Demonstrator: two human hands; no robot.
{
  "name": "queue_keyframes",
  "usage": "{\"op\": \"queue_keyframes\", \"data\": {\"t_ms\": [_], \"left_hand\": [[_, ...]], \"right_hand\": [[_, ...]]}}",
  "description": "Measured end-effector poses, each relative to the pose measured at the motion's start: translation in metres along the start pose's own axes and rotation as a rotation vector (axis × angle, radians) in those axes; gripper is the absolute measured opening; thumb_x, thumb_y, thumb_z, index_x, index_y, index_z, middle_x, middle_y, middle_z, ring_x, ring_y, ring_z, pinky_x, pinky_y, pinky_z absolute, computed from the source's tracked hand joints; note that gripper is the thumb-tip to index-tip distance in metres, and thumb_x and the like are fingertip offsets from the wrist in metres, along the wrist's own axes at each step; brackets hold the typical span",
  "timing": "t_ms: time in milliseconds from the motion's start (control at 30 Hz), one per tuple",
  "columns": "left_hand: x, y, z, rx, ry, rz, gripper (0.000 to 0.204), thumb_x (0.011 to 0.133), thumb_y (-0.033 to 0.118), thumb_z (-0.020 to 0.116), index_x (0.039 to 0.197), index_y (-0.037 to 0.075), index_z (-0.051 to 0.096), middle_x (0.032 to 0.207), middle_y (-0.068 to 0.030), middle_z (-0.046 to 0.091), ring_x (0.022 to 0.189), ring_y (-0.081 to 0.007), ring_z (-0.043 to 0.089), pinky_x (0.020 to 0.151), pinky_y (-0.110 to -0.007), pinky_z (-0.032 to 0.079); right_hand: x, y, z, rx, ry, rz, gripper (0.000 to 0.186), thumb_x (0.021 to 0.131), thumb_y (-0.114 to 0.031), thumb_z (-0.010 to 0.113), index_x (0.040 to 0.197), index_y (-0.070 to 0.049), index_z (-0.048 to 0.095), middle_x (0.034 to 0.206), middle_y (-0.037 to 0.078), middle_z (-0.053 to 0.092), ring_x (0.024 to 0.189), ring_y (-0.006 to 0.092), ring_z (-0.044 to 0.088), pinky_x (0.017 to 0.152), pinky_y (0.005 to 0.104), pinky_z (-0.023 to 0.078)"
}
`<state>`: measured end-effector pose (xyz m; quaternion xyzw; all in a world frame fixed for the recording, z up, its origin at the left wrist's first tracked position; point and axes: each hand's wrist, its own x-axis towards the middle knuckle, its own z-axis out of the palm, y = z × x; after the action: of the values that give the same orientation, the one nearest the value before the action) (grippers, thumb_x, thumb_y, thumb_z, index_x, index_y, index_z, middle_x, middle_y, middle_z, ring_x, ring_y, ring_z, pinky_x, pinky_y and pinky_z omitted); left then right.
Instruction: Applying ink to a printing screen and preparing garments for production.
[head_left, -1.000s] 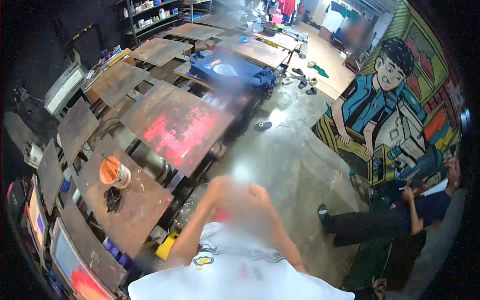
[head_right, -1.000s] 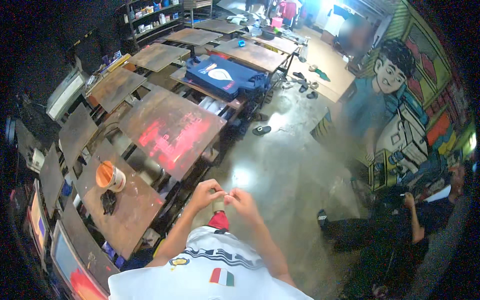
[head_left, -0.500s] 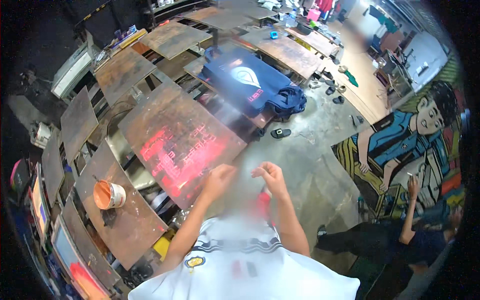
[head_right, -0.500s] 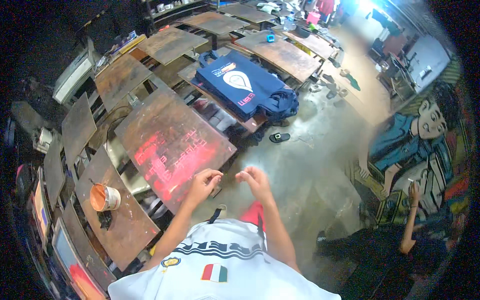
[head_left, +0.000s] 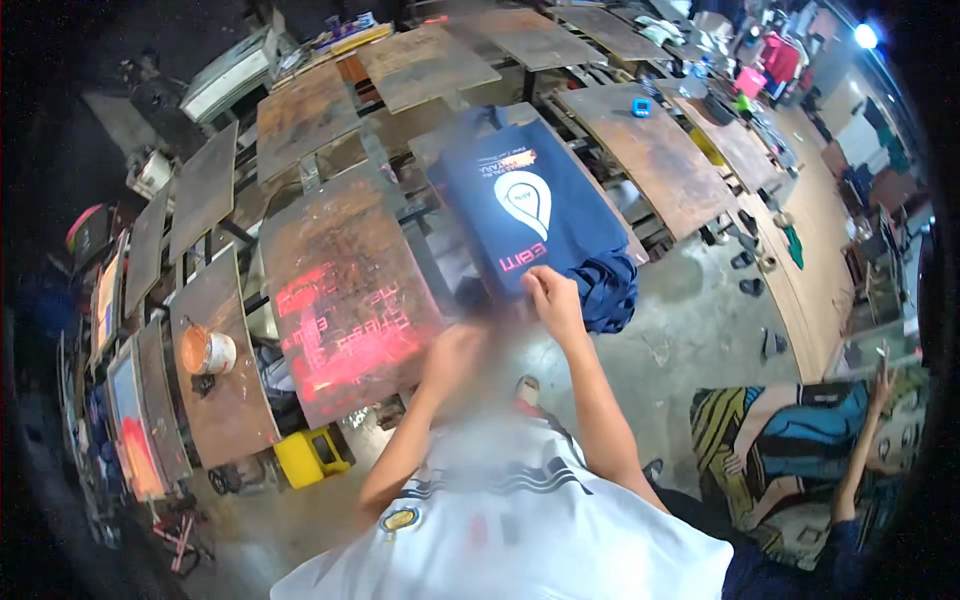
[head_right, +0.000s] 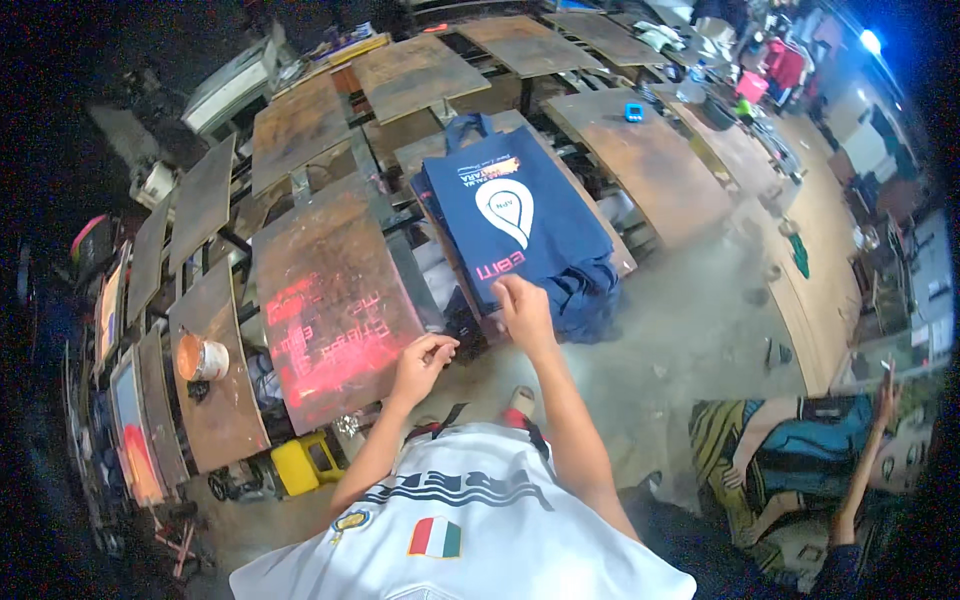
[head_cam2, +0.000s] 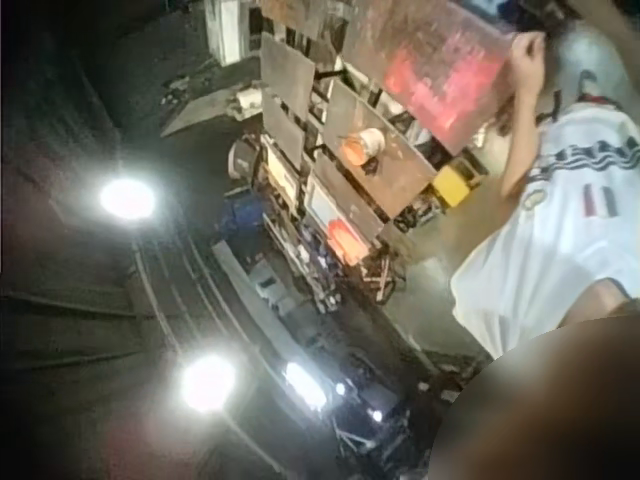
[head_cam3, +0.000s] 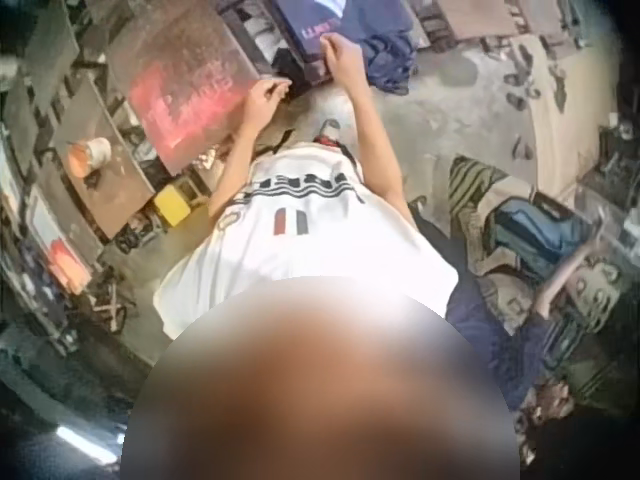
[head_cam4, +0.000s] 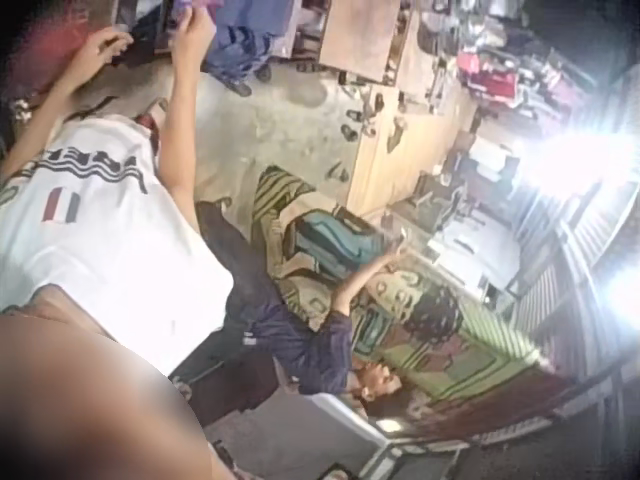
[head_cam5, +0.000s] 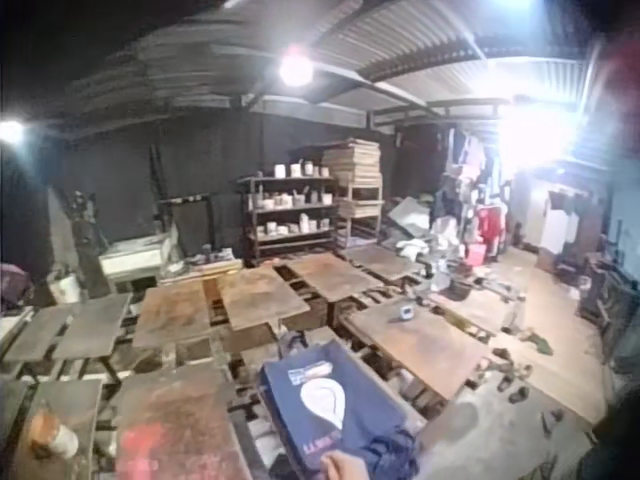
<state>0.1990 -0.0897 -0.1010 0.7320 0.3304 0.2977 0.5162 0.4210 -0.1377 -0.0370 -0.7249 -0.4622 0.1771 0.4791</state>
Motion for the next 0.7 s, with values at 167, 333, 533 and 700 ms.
{"op": "queue_keyframes", "data": {"t_ms": [167,333,533,700], "left_hand": [[0.026,0.021,0.036,-0.009,0.171,0.011,0.016,0.097,0.009,0.06,0.103,-0.002,0.07,0.09,-0.0054,0.067,0.075,-0.0099,0.062,0.07,-0.024,0.05],[0.035,0.016,0.05,-0.004,0.273,-0.03,0.017,0.097,0.009,0.06,0.102,-0.003,0.07,0.088,-0.0056,0.068,0.075,-0.0096,0.063,0.071,-0.024,0.051],[0.064,-0.019,0.059,-0.086,0.293,-0.175,0.015,0.097,0.011,0.061,0.102,-0.001,0.069,0.086,-0.0034,0.069,0.074,-0.009,0.063,0.07,-0.024,0.051],[0.104,-0.033,0.069,-0.005,0.253,-0.112,0.018,0.093,0.011,0.066,0.107,0.0,0.066,0.092,-0.0046,0.069,0.077,-0.0095,0.062,0.07,-0.025,0.051]], "right_hand": [[0.051,0.043,-0.005,-0.398,-0.136,-0.263,0.027,0.081,-0.02,0.074,0.1,-0.002,0.069,0.093,0.015,0.07,0.094,0.0327,0.065,0.081,0.0414,0.052],[0.057,0.068,0.012,-0.589,-0.322,-0.224,0.044,0.07,-0.045,0.082,0.084,-0.005,0.069,0.087,0.013,0.069,0.094,0.034,0.064,0.079,0.0466,0.052],[0.052,0.071,0.044,-0.758,-0.234,-0.16,0.049,0.072,-0.048,0.08,0.088,-0.004,0.067,0.083,0.014,0.069,0.09,0.0341,0.065,0.076,0.0456,0.053],[0.065,0.071,0.027,-0.663,-0.317,-0.071,0.027,0.081,-0.03,0.074,0.094,-0.007,0.069,0.086,0.016,0.07,0.087,0.0336,0.068,0.071,0.047,0.056]]}}
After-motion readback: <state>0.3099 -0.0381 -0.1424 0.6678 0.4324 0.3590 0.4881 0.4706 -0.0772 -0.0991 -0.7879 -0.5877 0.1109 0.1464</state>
